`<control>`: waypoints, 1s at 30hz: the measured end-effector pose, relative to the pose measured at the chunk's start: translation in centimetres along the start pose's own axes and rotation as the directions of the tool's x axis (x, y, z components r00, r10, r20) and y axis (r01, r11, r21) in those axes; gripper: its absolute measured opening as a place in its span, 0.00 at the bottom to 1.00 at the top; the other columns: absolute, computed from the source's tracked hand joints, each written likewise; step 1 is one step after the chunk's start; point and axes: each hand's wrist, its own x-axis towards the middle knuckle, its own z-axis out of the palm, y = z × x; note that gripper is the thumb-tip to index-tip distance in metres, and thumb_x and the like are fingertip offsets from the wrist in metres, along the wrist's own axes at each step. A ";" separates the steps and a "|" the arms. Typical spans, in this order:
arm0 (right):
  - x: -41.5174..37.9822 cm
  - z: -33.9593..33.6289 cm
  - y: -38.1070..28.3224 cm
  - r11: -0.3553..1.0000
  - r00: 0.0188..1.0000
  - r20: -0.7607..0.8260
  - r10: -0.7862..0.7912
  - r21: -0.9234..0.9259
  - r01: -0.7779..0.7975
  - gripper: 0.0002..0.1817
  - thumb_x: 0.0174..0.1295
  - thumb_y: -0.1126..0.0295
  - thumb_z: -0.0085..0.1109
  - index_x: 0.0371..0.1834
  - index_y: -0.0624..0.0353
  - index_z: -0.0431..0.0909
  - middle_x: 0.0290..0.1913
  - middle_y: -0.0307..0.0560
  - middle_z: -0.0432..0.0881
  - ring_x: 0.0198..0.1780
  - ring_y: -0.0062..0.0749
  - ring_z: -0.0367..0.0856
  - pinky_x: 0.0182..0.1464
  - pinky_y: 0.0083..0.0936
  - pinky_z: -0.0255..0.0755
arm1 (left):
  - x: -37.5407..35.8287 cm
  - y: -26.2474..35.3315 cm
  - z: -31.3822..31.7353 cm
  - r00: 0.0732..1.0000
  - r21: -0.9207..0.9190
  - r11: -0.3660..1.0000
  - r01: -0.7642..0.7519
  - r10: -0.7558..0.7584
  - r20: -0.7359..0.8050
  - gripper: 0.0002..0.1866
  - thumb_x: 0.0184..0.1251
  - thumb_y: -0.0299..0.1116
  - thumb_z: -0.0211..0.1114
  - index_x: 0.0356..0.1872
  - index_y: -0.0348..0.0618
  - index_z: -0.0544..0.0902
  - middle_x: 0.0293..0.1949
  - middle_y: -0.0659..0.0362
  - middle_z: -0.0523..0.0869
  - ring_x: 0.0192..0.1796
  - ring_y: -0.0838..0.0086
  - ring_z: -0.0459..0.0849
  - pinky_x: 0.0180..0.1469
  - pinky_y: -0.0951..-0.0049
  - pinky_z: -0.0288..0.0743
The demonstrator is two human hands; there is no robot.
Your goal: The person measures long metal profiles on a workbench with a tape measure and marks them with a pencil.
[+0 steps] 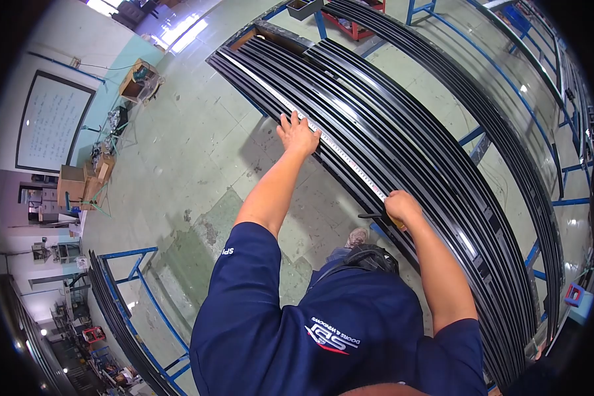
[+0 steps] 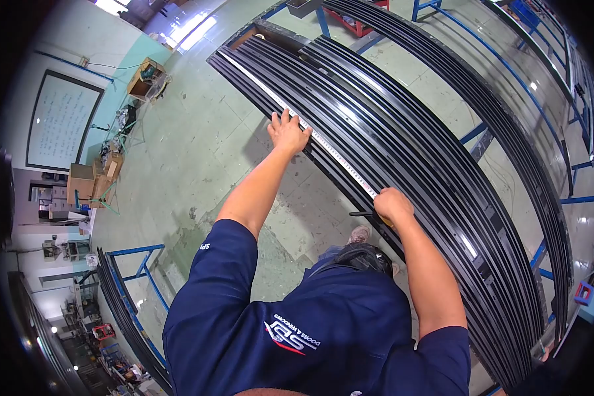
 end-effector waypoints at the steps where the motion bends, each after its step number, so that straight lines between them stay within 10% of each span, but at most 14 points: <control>1: 0.5 0.3 0.3 1.000 1.000 0.001 0.001 0.001 -0.001 0.21 0.61 0.64 0.48 0.56 0.47 0.84 0.59 0.51 0.83 0.61 0.47 0.81 0.61 0.39 0.74 | 0.1 0.1 -0.2 0.998 0.023 1.000 -0.003 0.002 0.055 0.33 0.67 0.55 0.62 0.68 0.47 0.75 0.79 0.55 0.57 0.81 0.48 0.42 0.77 0.42 0.39; 20: -0.8 -1.1 -0.5 1.000 1.000 0.003 0.023 0.000 -0.023 0.22 0.61 0.64 0.48 0.56 0.52 0.83 0.61 0.53 0.82 0.62 0.50 0.79 0.63 0.39 0.73 | 2.0 1.1 -0.2 0.987 0.139 0.988 -0.063 0.040 0.158 0.35 0.64 0.60 0.64 0.64 0.46 0.78 0.75 0.57 0.66 0.79 0.49 0.53 0.76 0.36 0.44; 24: 2.1 0.4 1.0 0.988 0.991 -0.065 -0.115 -0.107 0.107 0.21 0.61 0.64 0.50 0.53 0.56 0.85 0.58 0.56 0.83 0.61 0.51 0.80 0.62 0.40 0.74 | 2.7 1.4 -0.2 0.990 0.266 0.962 -0.059 0.021 0.142 0.36 0.61 0.62 0.64 0.62 0.45 0.79 0.69 0.52 0.74 0.76 0.50 0.61 0.74 0.37 0.51; 26: 1.3 0.8 2.8 0.970 0.970 -0.099 -0.222 -0.124 0.209 0.19 0.60 0.59 0.53 0.49 0.53 0.87 0.52 0.54 0.86 0.55 0.49 0.84 0.56 0.41 0.78 | 5.1 -0.7 2.6 0.994 0.327 0.941 -0.092 0.067 0.087 0.36 0.57 0.62 0.65 0.57 0.43 0.82 0.58 0.47 0.84 0.63 0.52 0.80 0.65 0.52 0.71; 30: -2.9 0.5 9.3 0.997 0.998 -0.024 0.053 -0.050 -0.054 0.17 0.58 0.65 0.55 0.46 0.55 0.87 0.50 0.51 0.87 0.53 0.48 0.86 0.53 0.41 0.79 | 7.1 -2.0 3.6 0.964 0.278 0.929 -0.243 0.201 0.173 0.38 0.59 0.66 0.63 0.58 0.43 0.82 0.57 0.46 0.85 0.59 0.51 0.83 0.60 0.51 0.76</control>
